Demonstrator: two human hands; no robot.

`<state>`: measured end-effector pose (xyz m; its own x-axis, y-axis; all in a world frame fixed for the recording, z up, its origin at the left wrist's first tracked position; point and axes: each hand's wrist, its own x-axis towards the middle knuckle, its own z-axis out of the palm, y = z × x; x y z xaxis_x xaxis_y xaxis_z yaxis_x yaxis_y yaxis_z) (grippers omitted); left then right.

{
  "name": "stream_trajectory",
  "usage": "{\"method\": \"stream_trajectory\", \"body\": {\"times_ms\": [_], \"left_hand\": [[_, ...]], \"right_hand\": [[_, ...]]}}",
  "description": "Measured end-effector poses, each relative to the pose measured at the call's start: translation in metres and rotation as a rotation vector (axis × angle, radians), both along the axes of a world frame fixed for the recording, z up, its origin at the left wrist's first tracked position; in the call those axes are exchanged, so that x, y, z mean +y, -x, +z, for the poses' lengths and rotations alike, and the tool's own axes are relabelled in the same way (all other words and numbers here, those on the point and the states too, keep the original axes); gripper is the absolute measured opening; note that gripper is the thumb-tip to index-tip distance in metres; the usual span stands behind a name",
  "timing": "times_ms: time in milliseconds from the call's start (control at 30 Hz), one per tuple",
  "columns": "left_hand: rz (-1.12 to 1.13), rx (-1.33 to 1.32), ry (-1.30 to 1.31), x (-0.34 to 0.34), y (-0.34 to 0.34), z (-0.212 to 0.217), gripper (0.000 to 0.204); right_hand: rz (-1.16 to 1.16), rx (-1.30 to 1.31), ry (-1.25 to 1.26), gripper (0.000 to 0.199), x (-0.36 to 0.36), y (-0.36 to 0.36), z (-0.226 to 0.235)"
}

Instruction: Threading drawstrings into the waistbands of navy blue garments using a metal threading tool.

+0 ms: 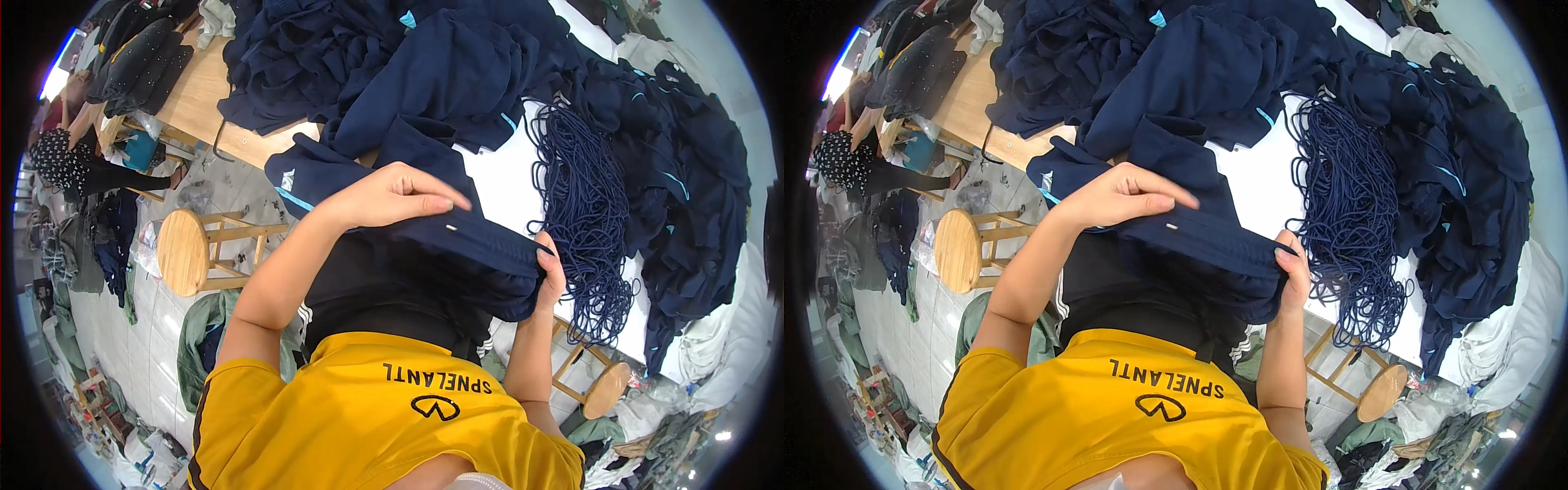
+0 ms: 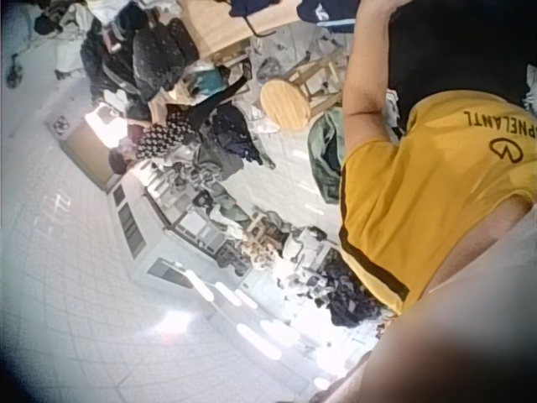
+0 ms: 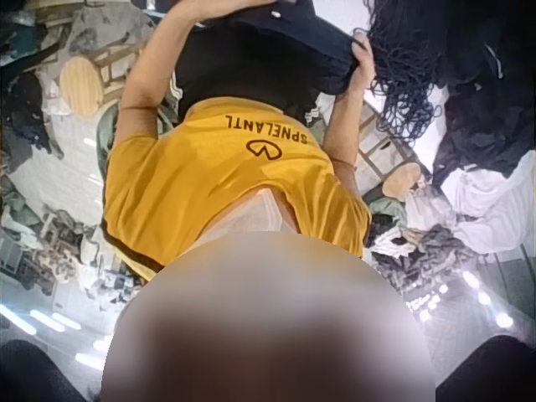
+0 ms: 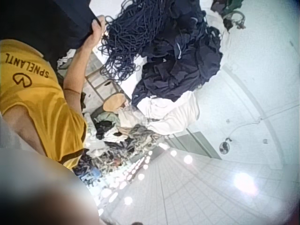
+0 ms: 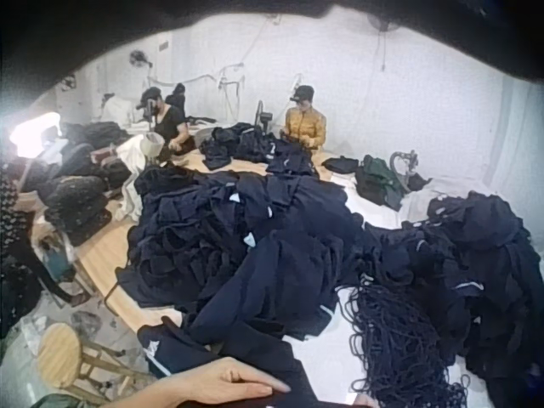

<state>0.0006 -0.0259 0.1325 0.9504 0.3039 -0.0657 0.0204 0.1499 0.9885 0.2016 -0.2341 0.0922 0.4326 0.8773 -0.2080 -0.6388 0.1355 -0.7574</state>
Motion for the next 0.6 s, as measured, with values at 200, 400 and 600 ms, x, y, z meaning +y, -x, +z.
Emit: {"method": "stream_trajectory", "body": {"times_ms": [200, 400, 600], "left_hand": [[0.416, -0.145, 0.177, -0.035, 0.001, 0.014, 0.045], [0.513, -0.234, 0.447, -0.056, -0.022, -0.008, 0.029], [0.623, -0.291, 0.177, -0.02, -0.009, 0.033, 0.019]], "right_hand": [[-0.111, -0.026, -0.027, 0.018, 0.008, 0.005, 0.004], [0.091, -0.251, -0.118, 0.058, 0.036, 0.034, 0.04], [0.186, -1.213, -0.174, 0.076, 0.069, 0.031, 0.061]]}}
